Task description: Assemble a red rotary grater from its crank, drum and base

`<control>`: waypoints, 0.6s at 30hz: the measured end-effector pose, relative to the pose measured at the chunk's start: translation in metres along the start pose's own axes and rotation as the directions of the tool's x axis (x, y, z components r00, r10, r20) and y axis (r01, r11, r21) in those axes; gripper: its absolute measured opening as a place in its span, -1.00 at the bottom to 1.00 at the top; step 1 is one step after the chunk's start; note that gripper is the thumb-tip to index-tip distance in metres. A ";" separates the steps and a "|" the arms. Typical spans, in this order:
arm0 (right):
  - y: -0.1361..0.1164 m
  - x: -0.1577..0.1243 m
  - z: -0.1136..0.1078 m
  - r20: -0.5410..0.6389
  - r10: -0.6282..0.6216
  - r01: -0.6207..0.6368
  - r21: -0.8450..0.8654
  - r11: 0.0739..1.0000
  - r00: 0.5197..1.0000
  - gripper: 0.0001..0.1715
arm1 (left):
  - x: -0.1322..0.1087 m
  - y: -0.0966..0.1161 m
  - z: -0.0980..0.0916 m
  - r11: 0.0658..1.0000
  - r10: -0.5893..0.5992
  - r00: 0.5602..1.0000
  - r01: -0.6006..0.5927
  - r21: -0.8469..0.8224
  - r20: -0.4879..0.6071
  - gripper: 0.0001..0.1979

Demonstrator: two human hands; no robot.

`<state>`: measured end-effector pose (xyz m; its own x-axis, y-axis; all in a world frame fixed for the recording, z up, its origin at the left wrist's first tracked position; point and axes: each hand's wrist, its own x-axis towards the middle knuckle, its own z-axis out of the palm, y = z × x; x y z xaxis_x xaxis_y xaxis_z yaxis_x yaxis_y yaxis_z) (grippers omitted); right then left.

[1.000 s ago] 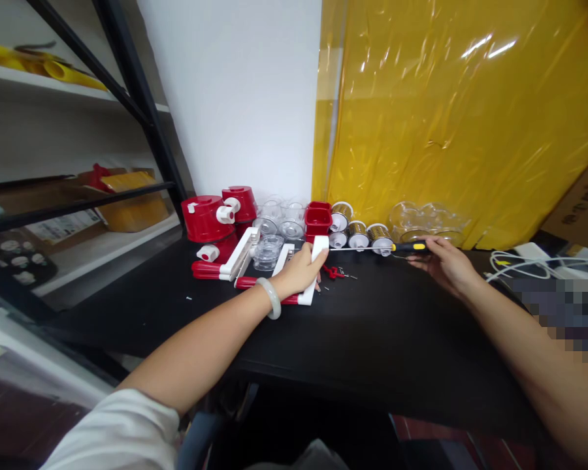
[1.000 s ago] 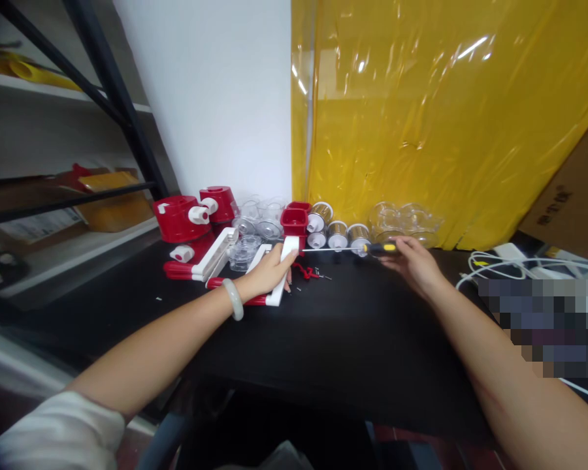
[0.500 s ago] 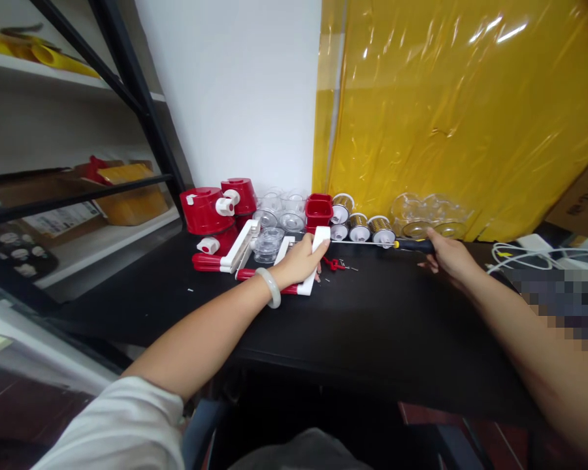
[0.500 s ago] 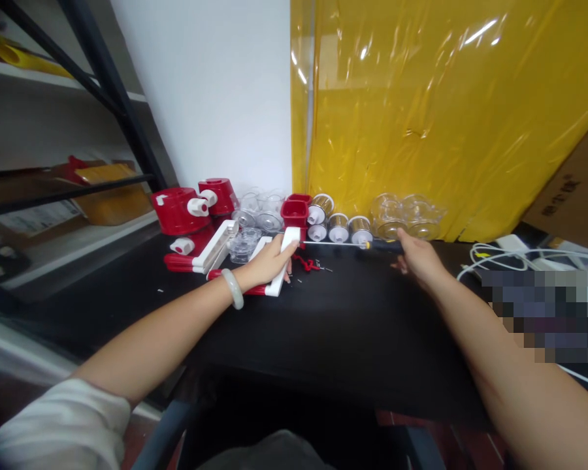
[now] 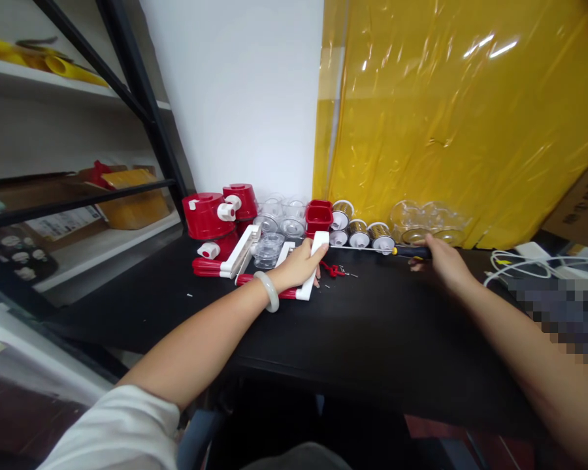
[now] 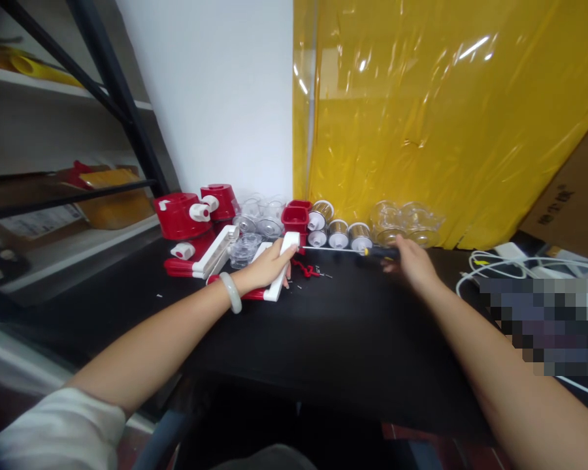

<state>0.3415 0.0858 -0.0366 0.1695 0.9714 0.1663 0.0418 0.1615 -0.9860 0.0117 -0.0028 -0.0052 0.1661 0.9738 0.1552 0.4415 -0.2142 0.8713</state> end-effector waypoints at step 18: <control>-0.012 -0.009 0.002 0.226 0.005 -0.056 0.219 0.974 0.974 -0.72 | 0.005 -0.009 -0.002 1.000 -0.011 0.997 0.010 -0.015 -0.072 -0.56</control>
<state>0.3376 0.0756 -0.0264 -0.0570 0.9865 0.1537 -0.1848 0.1408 -0.9726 0.0073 0.0041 -0.0113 0.0969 0.9791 0.1789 0.4299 -0.2033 0.8797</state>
